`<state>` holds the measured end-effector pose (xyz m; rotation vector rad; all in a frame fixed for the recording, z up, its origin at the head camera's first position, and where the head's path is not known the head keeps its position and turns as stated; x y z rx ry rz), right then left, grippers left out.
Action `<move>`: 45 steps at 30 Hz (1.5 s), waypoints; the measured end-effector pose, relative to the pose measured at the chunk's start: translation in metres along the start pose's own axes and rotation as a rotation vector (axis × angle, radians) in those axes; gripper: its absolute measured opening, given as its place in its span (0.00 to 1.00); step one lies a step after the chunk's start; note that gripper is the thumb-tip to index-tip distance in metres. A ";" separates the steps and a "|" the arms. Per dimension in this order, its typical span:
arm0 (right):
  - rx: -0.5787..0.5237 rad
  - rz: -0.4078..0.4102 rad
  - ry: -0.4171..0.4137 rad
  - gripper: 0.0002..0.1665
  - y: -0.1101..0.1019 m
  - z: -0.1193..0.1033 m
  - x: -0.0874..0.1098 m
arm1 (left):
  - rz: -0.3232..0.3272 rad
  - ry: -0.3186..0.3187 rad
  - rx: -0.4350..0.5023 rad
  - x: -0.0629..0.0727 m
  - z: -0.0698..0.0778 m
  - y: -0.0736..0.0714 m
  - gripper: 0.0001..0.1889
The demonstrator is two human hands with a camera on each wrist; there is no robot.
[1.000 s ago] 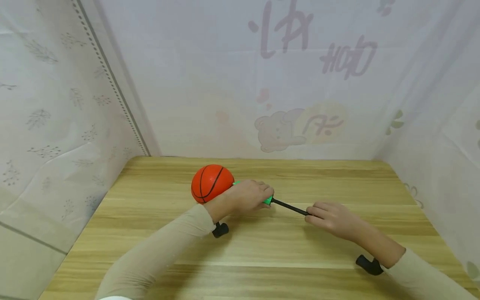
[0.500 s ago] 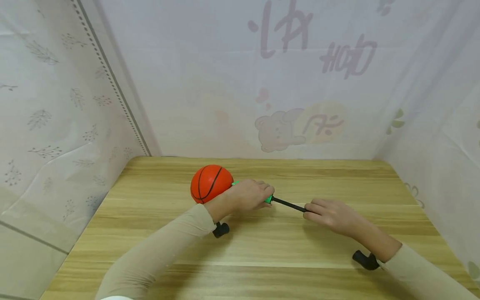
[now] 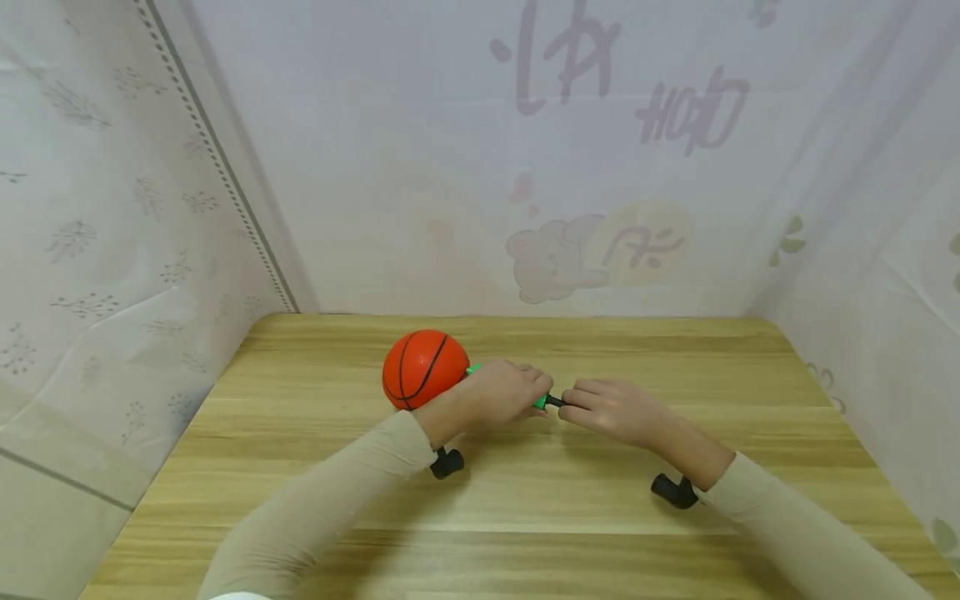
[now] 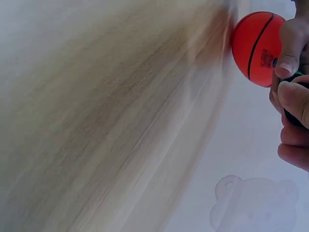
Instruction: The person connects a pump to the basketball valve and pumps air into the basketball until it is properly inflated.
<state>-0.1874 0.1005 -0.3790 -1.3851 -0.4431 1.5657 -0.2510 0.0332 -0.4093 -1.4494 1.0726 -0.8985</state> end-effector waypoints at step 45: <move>-0.022 -0.060 0.172 0.16 0.003 0.032 0.016 | 0.178 -0.378 0.134 0.113 -0.077 -0.027 0.44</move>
Point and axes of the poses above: each hand's wrist, its own x-axis away from the middle knuckle, its own y-axis out of the palm, z = x × y, the point moved 10 cm from there along -x, towards the middle knuckle, and after that the axes turned 9 degrees about y, right-handed, at the moved point
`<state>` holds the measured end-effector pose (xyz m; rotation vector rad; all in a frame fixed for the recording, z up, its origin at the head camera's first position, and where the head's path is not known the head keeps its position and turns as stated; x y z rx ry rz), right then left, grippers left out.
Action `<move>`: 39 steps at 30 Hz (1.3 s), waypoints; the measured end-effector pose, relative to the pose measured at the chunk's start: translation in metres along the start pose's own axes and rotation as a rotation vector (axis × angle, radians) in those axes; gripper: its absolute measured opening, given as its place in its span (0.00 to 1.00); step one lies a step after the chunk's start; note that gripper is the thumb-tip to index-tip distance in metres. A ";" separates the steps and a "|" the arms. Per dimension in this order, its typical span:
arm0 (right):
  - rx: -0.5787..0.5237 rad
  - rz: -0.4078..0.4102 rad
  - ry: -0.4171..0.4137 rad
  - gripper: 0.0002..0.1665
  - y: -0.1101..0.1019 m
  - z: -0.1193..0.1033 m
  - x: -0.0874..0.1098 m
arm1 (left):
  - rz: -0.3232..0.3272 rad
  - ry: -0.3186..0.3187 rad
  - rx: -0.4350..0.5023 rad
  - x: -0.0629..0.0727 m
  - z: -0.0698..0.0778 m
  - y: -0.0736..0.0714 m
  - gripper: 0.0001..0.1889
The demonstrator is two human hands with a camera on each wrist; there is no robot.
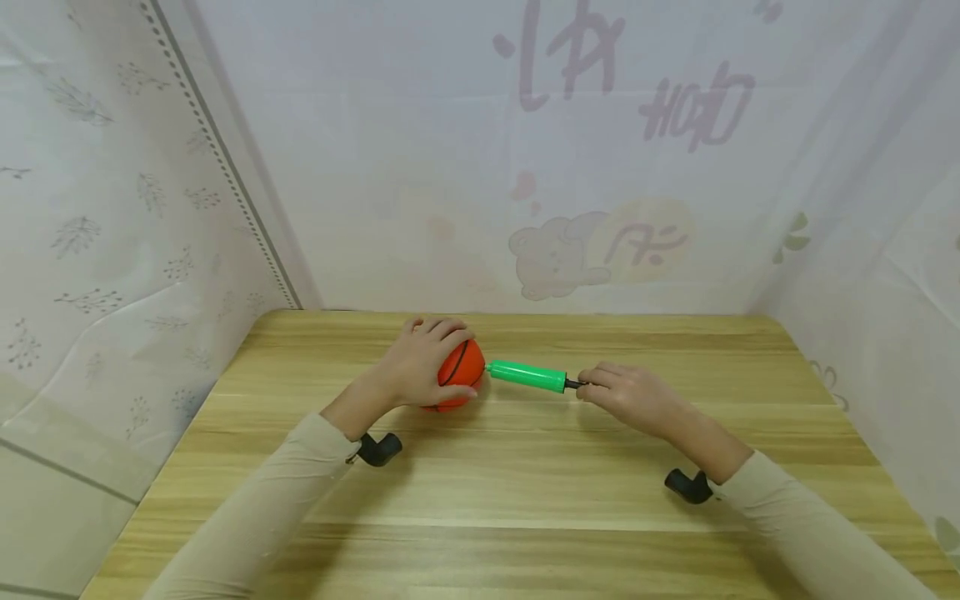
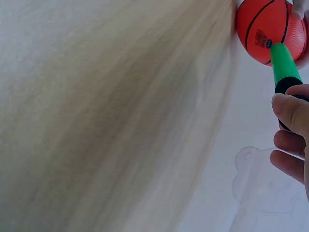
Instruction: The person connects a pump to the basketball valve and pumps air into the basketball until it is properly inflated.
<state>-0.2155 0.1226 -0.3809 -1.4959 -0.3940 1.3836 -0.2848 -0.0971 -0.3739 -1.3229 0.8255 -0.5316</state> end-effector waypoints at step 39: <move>-0.165 -0.256 0.538 0.18 0.045 0.033 -0.072 | 0.019 -0.089 0.095 0.002 -0.011 0.013 0.39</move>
Point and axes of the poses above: each hand's wrist, its own x-axis away from the middle knuckle, its own y-axis out of the palm, z = x × y, the point moved 10 cm from there along -x, towards the middle knuckle, and after that the axes turned 9 degrees about y, right-handed, at the moved point
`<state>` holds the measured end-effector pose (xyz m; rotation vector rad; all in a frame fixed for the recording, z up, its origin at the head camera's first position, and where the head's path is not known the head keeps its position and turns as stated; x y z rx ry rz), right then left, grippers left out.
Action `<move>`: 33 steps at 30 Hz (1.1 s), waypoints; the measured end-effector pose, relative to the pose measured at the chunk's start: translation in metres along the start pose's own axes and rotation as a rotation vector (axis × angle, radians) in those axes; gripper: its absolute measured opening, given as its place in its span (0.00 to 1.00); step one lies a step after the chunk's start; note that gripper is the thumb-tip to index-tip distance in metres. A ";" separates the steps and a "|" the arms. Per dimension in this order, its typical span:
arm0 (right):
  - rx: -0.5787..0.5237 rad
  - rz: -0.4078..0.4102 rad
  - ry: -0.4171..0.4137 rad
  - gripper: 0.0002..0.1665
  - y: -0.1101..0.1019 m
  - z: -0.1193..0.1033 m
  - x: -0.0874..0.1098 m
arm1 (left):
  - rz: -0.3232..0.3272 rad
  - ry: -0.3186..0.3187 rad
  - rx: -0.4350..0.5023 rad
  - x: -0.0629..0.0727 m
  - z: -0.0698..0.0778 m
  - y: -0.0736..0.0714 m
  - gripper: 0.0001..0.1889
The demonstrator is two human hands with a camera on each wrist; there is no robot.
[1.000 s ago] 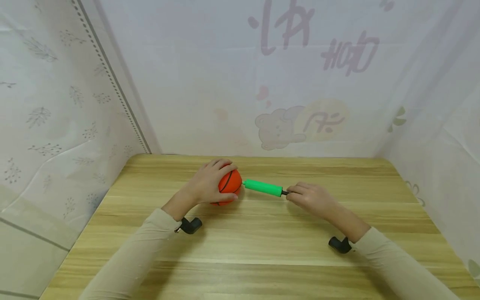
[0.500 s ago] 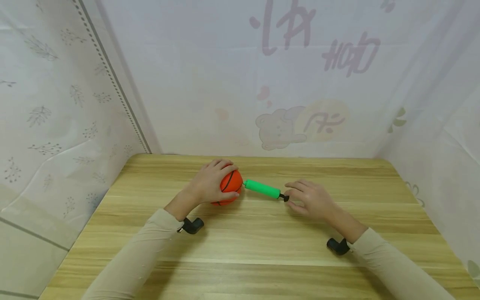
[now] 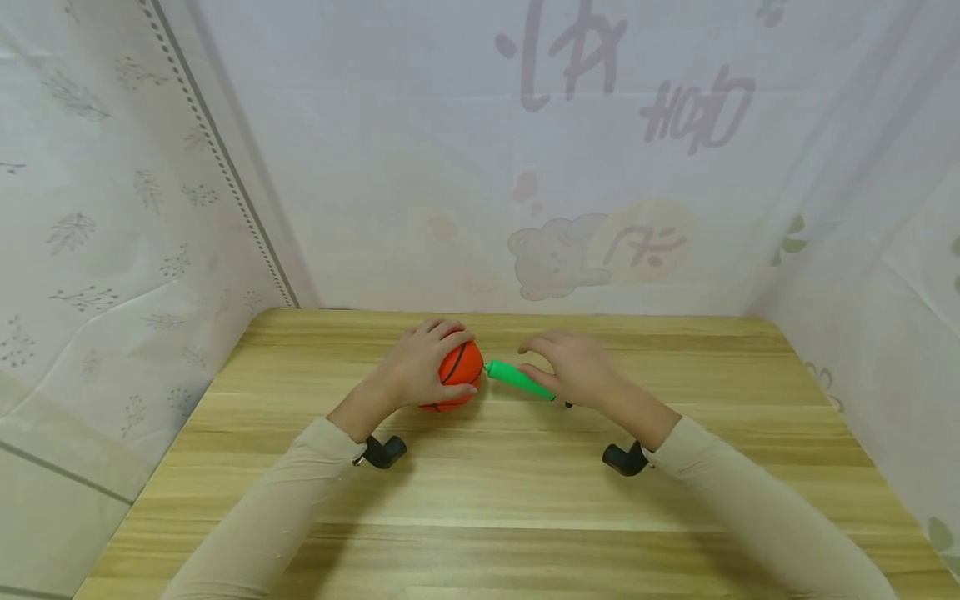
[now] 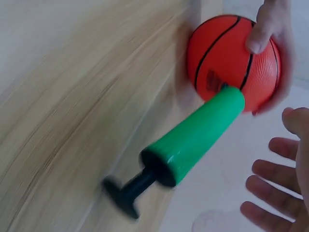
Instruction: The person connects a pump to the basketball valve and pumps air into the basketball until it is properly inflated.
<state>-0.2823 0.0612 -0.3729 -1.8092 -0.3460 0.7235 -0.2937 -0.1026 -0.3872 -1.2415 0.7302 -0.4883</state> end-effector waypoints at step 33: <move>-0.131 -0.139 0.250 0.05 0.079 -0.002 -0.026 | 0.003 0.026 -0.061 0.000 0.006 0.002 0.37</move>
Point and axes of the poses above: each hand's wrist, its own x-axis away from the middle knuckle, its own y-axis out of the palm, z = x × y, the point moved 10 cm from there along -x, towards the middle knuckle, and after that the axes turned 9 degrees about y, right-handed, at the moved point
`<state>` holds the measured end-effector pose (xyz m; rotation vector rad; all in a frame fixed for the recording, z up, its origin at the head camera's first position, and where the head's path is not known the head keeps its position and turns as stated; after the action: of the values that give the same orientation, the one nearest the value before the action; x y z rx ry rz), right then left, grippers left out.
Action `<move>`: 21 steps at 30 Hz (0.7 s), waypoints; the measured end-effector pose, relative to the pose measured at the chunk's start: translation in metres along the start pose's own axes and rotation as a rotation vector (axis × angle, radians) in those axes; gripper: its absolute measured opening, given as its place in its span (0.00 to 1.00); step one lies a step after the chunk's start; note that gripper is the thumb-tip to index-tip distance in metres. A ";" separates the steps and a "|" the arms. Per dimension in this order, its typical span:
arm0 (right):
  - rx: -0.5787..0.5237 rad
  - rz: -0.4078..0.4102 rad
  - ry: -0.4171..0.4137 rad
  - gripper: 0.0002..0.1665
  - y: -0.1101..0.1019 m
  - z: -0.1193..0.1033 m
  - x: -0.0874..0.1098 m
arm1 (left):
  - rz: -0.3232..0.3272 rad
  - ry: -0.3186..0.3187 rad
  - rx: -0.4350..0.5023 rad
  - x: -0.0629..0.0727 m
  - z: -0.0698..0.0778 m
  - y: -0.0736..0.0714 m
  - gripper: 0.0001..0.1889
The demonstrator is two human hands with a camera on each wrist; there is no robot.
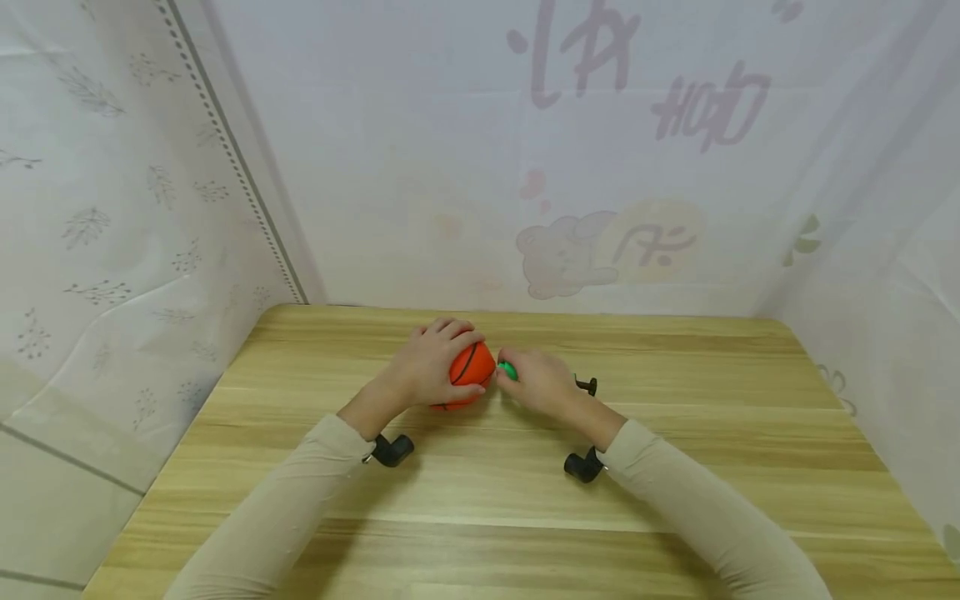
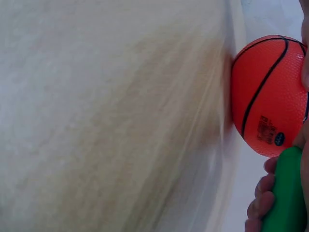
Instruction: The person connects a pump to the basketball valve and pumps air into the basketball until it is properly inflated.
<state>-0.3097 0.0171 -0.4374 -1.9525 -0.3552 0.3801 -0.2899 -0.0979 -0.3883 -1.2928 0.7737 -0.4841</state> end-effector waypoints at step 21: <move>0.069 -0.022 -0.012 0.10 0.001 0.007 0.005 | -0.044 -0.005 0.032 0.001 -0.002 0.005 0.37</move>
<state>-0.3082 0.0239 -0.4415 -1.8782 -0.3665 0.3857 -0.2914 -0.0984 -0.3933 -1.2833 0.7319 -0.5261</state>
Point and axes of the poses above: each hand's wrist, its own x-axis away from the middle knuckle, its own y-axis out of the palm, z = x × y, the point moved 10 cm from there along -x, towards the middle knuckle, and after that the axes turned 9 degrees about y, right-handed, at the moved point
